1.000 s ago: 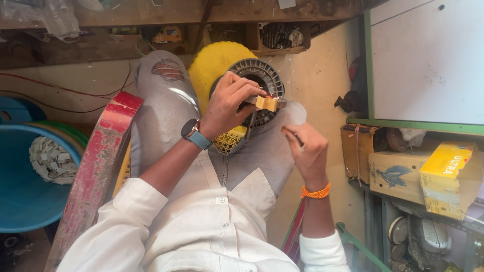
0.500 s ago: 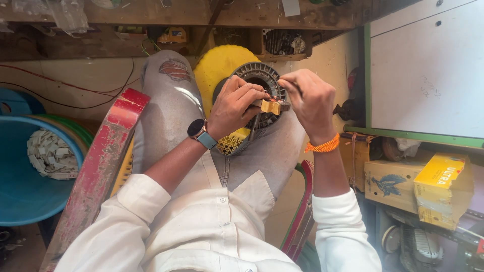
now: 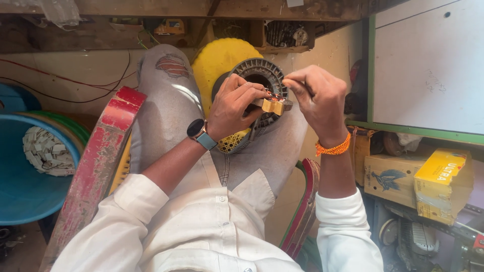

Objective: The person sits on a chair with a small component resting on their lap and works on it with both hands, winding and adjusting fine wire around a small coil body, turning the piece over and repositioning it as they work.

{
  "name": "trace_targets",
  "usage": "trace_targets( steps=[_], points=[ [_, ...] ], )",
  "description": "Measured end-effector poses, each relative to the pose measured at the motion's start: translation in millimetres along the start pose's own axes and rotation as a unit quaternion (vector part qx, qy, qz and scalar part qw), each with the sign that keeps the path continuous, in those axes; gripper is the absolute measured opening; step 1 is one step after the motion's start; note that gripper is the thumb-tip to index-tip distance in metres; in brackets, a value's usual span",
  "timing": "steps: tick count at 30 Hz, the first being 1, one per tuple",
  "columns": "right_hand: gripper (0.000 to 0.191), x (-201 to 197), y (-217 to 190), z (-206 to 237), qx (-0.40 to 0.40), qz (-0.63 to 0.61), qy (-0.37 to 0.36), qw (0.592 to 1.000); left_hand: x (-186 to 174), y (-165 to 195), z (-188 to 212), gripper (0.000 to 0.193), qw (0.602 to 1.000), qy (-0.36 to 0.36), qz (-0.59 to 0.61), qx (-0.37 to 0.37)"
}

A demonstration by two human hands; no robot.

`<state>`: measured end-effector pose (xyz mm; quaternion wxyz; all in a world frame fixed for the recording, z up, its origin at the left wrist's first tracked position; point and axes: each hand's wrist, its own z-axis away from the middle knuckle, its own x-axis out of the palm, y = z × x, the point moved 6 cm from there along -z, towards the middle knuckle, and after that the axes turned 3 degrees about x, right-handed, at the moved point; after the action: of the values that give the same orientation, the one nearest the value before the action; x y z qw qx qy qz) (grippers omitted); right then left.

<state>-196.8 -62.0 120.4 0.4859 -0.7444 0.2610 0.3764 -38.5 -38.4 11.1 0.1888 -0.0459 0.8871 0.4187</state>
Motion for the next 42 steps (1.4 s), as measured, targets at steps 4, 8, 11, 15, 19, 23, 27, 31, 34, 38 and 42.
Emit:
trace_targets(
  steps=[4, 8, 11, 15, 19, 23, 27, 31, 34, 38, 42],
  points=[
    [0.014, 8.7, 10.4, -15.0, -0.044, 0.033, 0.003, 0.998, 1.0, 0.3, -2.5, 0.042, 1.0, -0.015, 0.012, -0.002],
    [0.013, 34.5, 30.5, -31.1, -0.055, 0.073, -0.011, 0.996, 1.6, -17.7, -8.9, 0.045, 0.981, -0.104, 0.133, -0.095],
    [0.013, 51.6, 41.0, -32.6, -0.063, 0.087, -0.042, 0.993, 0.0, -34.5, -17.9, 0.061, 0.883, -0.141, 0.407, -0.185],
    [0.016, 60.2, 44.8, -32.9, -0.065, 0.096, -0.053, 0.992, 13.9, -51.6, -25.5, 0.057, 0.769, -0.163, 0.526, -0.323],
    [0.017, 50.1, 36.5, -30.3, -0.05, 0.074, -0.047, 0.995, 23.3, -52.9, -27.2, 0.055, 0.776, -0.151, 0.527, -0.314],
    [0.017, 27.6, 12.9, -15.1, -0.012, 0.051, -0.022, 0.998, 16.7, -55.3, -29.5, 0.046, 0.785, -0.175, 0.54, -0.249],
    [0.016, 17.6, -23.6, 11.9, 0.027, 0.038, -0.014, 0.999, 9.5, -50.8, -38.9, 0.034, 0.81, -0.232, 0.513, -0.163],
    [0.016, 16.0, -45.0, 41.3, 0.053, 0.029, 0.032, 0.998, 8.0, -44.8, -45.0, 0.036, 0.828, -0.255, 0.479, -0.142],
    [0.015, 21.2, -44.8, 61.8, 0.112, 0.037, 0.043, 0.992, 4.9, -41.9, -44.5, 0.036, 0.839, -0.252, 0.462, -0.136],
    [0.012, 42.3, -45.7, 85.2, 0.091, 0.016, 0.053, 0.994, 5.0, -38.4, -44.8, 0.036, 0.839, -0.252, 0.459, -0.146],
    [0.009, 72.7, -46.9, 105.9, 0.043, 0.035, 0.009, 0.998, 3.8, -29.8, -40.1, 0.035, 0.858, -0.223, 0.432, -0.168]
  ],
)
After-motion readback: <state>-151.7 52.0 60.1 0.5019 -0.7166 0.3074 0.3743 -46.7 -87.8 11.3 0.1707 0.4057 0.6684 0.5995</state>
